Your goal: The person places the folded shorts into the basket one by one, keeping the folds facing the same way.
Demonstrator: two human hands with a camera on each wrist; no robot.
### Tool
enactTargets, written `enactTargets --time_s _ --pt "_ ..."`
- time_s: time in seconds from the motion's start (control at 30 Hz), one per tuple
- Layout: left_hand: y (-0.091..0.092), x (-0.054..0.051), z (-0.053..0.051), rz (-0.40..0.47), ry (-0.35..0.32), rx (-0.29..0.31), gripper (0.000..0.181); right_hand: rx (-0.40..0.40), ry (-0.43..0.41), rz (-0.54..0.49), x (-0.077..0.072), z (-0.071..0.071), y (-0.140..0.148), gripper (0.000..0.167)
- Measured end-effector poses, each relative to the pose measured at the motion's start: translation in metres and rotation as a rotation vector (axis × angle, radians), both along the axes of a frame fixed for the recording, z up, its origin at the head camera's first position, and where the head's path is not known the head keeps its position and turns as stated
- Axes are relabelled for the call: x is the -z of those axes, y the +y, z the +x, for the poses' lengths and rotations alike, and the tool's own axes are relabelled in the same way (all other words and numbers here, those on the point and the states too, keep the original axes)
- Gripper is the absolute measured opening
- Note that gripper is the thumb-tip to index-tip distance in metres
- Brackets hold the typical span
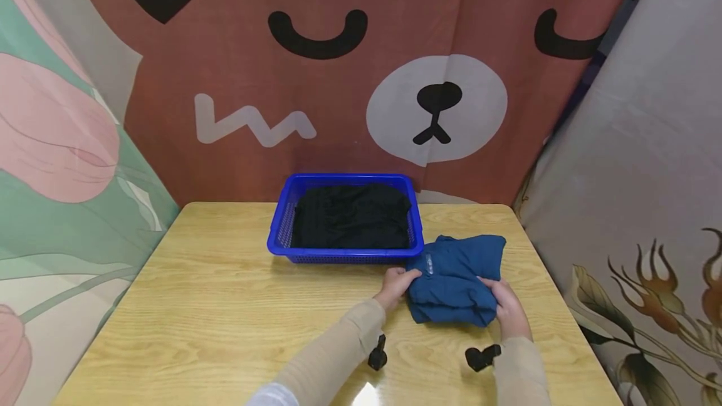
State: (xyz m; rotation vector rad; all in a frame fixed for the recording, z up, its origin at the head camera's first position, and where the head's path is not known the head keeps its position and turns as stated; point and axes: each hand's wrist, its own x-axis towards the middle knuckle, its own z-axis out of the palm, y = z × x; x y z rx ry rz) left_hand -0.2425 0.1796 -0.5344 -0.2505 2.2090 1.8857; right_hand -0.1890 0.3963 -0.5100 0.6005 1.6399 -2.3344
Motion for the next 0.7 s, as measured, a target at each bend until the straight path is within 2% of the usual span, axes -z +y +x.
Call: enactTargets --time_s 0.07,0.2,0.27,0.37,0.47,0.5,0.6,0.7 --pt "0.001 -0.002 0.002 0.02 0.011 -0.033 0.023 0.009 -0.003 -0.039 -0.005 0.0 -0.003 0.071" --pt "0.003 -0.006 0.005 0.037 0.018 -0.114 0.035 -0.003 0.01 -0.055 -0.014 0.0 -0.008 0.075" --pt "0.003 -0.008 0.007 0.041 0.011 -0.149 0.035 -0.004 0.02 -0.061 -0.019 -0.001 -0.01 0.076" --pt "0.004 -0.01 0.008 0.127 -0.032 -0.158 0.031 0.012 0.049 -0.086 -0.027 -0.001 -0.013 0.075" --pt "0.006 -0.011 0.008 0.333 -0.137 -0.112 0.017 0.024 0.082 -0.102 -0.033 0.0 -0.016 0.075" --pt "0.006 -0.011 0.008 0.402 -0.18 -0.093 0.02 0.027 0.096 -0.11 -0.035 0.001 -0.016 0.075" --pt "0.006 -0.01 0.008 0.588 -0.319 0.002 0.043 0.028 0.14 -0.135 -0.036 0.001 -0.018 0.074" --pt "0.004 -0.009 0.009 0.689 -0.391 0.109 0.051 0.029 0.191 -0.182 -0.037 0.002 -0.02 0.073"
